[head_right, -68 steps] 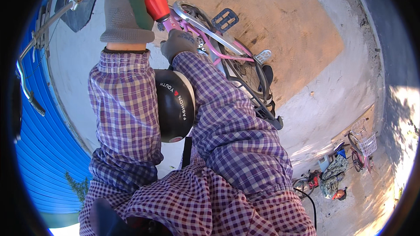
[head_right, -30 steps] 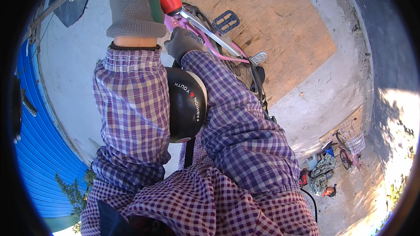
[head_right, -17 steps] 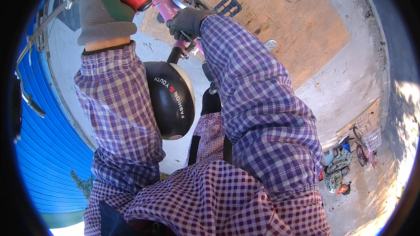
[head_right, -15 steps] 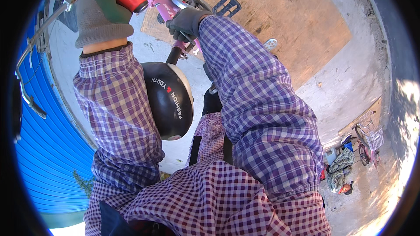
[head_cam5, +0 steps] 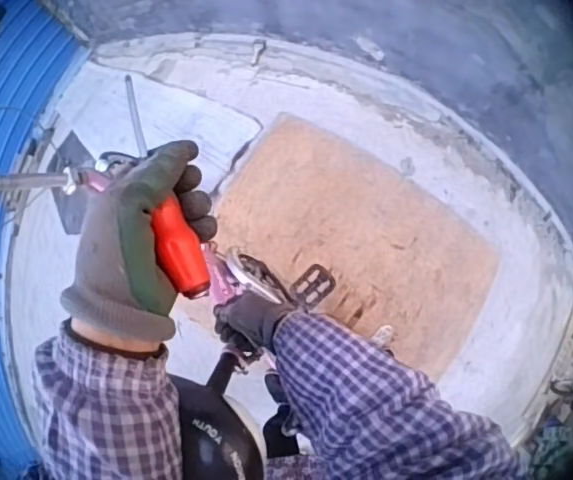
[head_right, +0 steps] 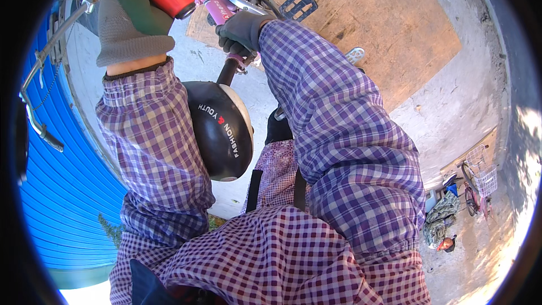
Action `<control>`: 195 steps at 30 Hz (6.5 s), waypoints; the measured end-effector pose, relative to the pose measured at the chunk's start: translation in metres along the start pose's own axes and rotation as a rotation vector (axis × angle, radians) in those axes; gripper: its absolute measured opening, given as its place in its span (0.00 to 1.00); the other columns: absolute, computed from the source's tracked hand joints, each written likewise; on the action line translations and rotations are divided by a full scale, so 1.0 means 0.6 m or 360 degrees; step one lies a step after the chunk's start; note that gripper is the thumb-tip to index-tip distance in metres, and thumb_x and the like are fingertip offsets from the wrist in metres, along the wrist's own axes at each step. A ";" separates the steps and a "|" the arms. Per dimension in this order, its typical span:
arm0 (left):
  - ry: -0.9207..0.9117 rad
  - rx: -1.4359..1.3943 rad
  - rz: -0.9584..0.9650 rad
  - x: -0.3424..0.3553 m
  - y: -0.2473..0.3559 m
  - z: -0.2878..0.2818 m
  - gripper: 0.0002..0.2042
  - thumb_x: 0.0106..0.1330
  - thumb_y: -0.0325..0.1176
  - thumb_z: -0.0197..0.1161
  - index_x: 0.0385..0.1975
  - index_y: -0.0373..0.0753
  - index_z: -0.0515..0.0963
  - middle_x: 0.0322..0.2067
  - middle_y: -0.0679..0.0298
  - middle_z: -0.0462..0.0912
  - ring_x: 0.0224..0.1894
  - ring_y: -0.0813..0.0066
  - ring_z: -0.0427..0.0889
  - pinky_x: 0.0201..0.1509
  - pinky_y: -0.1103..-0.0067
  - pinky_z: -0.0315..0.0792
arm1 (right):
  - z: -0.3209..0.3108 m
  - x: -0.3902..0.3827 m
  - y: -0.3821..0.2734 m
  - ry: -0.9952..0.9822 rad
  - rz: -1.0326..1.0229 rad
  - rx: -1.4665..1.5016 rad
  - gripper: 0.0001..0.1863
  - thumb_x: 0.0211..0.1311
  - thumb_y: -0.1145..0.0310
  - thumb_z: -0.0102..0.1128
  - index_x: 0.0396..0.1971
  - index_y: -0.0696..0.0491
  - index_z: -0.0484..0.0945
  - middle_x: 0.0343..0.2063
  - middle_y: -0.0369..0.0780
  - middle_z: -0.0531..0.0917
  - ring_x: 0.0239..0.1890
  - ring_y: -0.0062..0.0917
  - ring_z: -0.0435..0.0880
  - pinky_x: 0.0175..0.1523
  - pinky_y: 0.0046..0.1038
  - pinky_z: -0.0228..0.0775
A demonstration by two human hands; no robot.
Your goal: The person uses a screwdriver to tighten bolts on the handlebar stem and seat post of a pink bicycle. They first adjust the handlebar area, then move to the seat post, repeatedly turning the screwdriver to secure the components.
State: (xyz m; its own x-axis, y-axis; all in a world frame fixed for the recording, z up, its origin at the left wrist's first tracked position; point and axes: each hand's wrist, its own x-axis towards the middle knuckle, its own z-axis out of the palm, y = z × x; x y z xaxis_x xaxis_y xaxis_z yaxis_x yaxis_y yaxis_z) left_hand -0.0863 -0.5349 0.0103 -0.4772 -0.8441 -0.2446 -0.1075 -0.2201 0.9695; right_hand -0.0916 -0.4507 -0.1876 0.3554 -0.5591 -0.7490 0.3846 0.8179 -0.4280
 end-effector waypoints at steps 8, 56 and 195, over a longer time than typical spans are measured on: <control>0.0072 0.0020 -0.0114 -0.008 0.015 0.012 0.20 0.71 0.40 0.65 0.55 0.30 0.80 0.39 0.62 0.81 0.37 0.72 0.81 0.41 0.76 0.81 | 0.012 0.017 -0.005 0.0033 0.0102 -0.0106 0.22 0.73 0.50 0.57 0.35 0.56 0.85 0.25 0.33 0.83 0.22 0.16 0.78 0.28 0.24 0.73; 0.0157 -0.1187 -0.0245 0.001 -0.102 0.091 0.06 0.72 0.30 0.63 0.42 0.35 0.78 0.26 0.71 0.75 0.23 0.81 0.77 0.26 0.83 0.72 | -0.047 0.040 0.073 0.0393 0.0241 -0.1420 0.21 0.65 0.52 0.65 0.47 0.54 0.86 0.43 0.42 0.89 0.42 0.30 0.89 0.49 0.31 0.80; -0.0613 -0.0452 -0.0366 -0.054 0.018 -0.069 0.25 0.77 0.40 0.57 0.64 0.26 0.68 0.41 0.62 0.75 0.36 0.76 0.74 0.40 0.75 0.72 | -0.054 -0.095 0.150 0.1041 -0.0614 -0.2170 0.17 0.74 0.58 0.57 0.56 0.48 0.77 0.47 0.41 0.82 0.55 0.36 0.81 0.58 0.42 0.71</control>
State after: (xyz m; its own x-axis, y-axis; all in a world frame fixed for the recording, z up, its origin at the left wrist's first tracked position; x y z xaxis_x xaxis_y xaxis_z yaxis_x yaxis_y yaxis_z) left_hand -0.0359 -0.5300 0.0279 -0.7606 -0.5294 -0.3757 -0.0322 -0.5472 0.8364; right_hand -0.1048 -0.3409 -0.1994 -0.1375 -0.8987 -0.4165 -0.8018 0.3479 -0.4859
